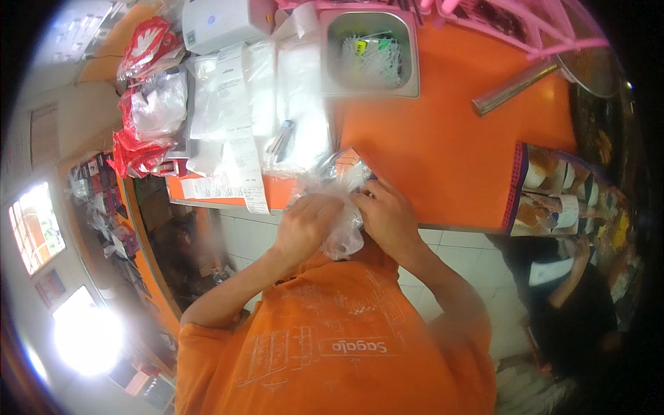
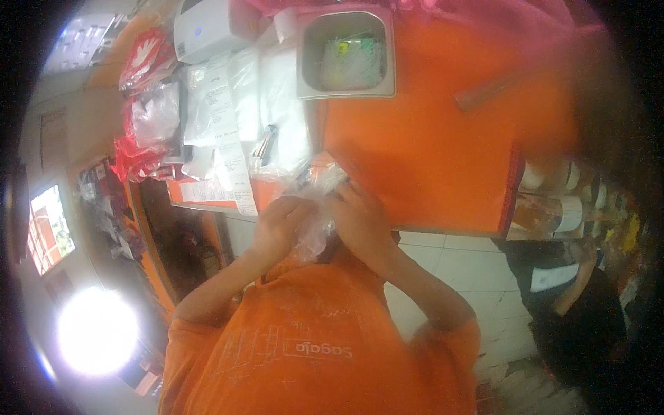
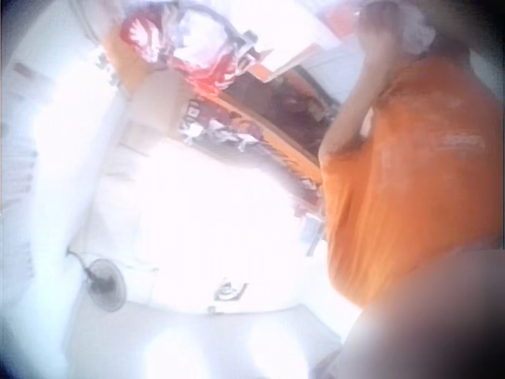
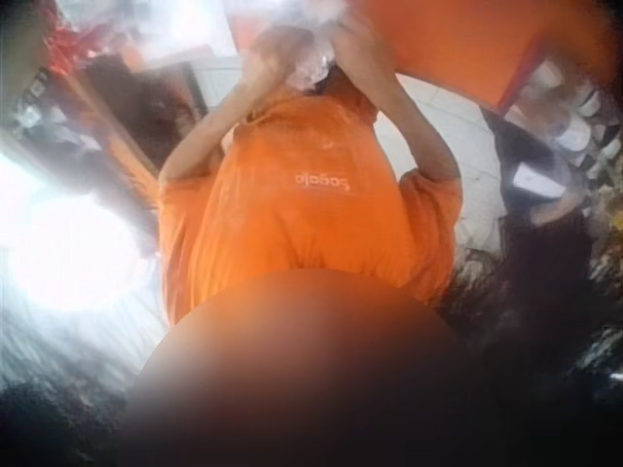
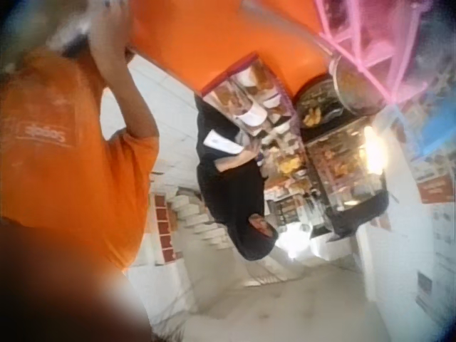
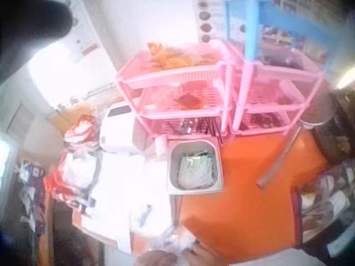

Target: The person packs food items into plastic bags at a counter, places receipts into the bags, and hands the completed orders through a service window. The person also handles printed receipts and stacks them on the counter.

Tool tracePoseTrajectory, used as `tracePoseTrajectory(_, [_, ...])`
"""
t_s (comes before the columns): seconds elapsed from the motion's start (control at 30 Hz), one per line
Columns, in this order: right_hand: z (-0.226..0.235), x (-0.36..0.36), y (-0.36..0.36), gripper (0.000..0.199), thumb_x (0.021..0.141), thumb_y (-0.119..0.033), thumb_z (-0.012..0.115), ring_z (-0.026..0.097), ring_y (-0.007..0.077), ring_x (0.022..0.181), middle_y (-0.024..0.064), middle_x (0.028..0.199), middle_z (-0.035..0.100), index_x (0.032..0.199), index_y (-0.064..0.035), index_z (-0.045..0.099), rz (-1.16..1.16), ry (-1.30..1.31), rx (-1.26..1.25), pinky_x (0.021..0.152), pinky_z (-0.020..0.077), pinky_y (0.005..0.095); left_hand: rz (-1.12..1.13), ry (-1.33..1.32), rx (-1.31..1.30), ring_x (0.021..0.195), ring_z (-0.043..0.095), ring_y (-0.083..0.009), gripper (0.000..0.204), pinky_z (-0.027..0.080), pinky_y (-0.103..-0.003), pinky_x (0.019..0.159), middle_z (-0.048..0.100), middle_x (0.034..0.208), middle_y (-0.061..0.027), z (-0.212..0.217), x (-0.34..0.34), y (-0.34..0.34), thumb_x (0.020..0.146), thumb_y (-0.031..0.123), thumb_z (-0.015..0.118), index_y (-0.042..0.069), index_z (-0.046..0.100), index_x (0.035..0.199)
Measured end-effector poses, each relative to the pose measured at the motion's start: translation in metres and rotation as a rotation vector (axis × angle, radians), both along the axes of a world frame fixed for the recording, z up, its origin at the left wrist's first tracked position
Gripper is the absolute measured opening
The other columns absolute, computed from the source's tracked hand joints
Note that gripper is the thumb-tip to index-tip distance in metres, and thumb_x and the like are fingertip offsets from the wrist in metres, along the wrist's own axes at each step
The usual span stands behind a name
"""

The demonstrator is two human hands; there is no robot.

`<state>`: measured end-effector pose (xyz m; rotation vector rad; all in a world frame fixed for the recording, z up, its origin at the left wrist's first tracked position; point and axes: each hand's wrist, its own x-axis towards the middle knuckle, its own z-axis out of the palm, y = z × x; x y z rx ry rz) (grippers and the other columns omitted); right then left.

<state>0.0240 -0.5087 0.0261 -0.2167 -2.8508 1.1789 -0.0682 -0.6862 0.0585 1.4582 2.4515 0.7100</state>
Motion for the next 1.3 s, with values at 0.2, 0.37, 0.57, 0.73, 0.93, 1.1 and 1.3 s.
tracePoseTrajectory(0.2, [0.018,0.019,-0.005,0.019,0.081,-0.004,0.074,0.062,0.0264,0.096,0.0061,0.103,0.065,0.1,-0.0075,0.075,-0.221,0.09,-0.204,0.08,0.0528,0.0378,0.215,-0.317,-0.146,0.075,0.068,-0.0186,0.019,0.055,-0.033,0.064,0.07,0.088,-0.0106,0.008,-0.009,0.013,0.08,0.005,0.074,0.002,0.07,0.098])
tracePoseTrajectory(0.37, [0.008,0.02,-0.047,0.022,0.077,-0.005,0.079,0.058,0.0249,0.094,0.0041,0.1,0.064,0.099,-0.008,0.077,-0.207,0.25,-0.289,0.079,0.0524,0.037,0.323,-0.589,-0.305,0.086,0.067,-0.0199,0.02,0.054,-0.035,0.074,0.071,0.09,-0.0084,-0.001,-0.032,0.009,0.09,0.016,0.072,-0.002,0.072,0.098])
tracePoseTrajectory(0.57, [-0.018,0.017,-0.062,0.016,0.08,0.002,0.074,0.062,0.026,0.086,0.0058,0.096,0.067,0.095,-0.0042,0.077,-0.332,0.448,-0.381,0.074,0.053,0.035,0.344,-0.79,-0.088,0.079,0.065,-0.0124,0.015,0.053,-0.03,0.07,0.072,0.09,-0.0068,-0.013,-0.036,-0.009,0.087,0.01,0.076,0.0,0.071,0.096])
tracePoseTrajectory(0.73, [-0.003,0.024,-0.054,0.009,0.091,0.002,0.07,0.065,0.0188,0.079,0.0079,0.093,0.07,0.099,-0.0005,0.074,-0.504,0.173,-0.588,0.073,0.0522,0.0291,0.162,-0.69,0.086,0.088,0.066,-0.0126,0.015,0.053,-0.029,0.077,0.071,0.099,-0.0058,-0.019,-0.024,-0.019,0.086,0.005,0.074,0.0,0.071,0.101])
tracePoseTrajectory(0.93, [0.008,0.02,-0.06,0.009,0.099,-0.003,0.066,0.065,0.0118,0.083,0.0069,0.095,0.071,0.105,0.0009,0.072,-0.687,0.045,-0.833,0.075,0.0512,0.0255,0.434,-0.934,0.17,0.091,0.068,-0.0154,0.011,0.055,-0.029,0.08,0.072,0.102,-0.0097,-0.018,-0.002,-0.024,0.084,0.002,0.074,0.0,0.072,0.095])
tracePoseTrajectory(1.1, [0.007,0.017,-0.052,0.013,0.098,-0.004,0.067,0.066,0.0138,0.083,0.0083,0.094,0.072,0.108,0.0006,0.073,-0.618,0.003,-0.719,0.077,0.0513,0.0258,0.32,-0.72,0.173,0.09,0.07,-0.0176,0.017,0.056,-0.031,0.08,0.073,0.104,-0.0113,-0.021,-0.003,-0.022,0.082,-0.001,0.075,0.0,0.072,0.098])
tracePoseTrajectory(1.3, [0.01,0.017,-0.037,0.018,0.094,-0.002,0.068,0.067,0.0195,0.081,0.0114,0.089,0.073,0.111,-0.0002,0.075,-0.453,-0.037,-0.605,0.074,0.0519,0.0295,0.255,-0.6,0.178,0.089,0.071,-0.0197,0.018,0.057,-0.031,0.079,0.073,0.101,-0.0112,-0.023,-0.003,-0.02,0.079,-0.004,0.075,0.001,0.072,0.095])
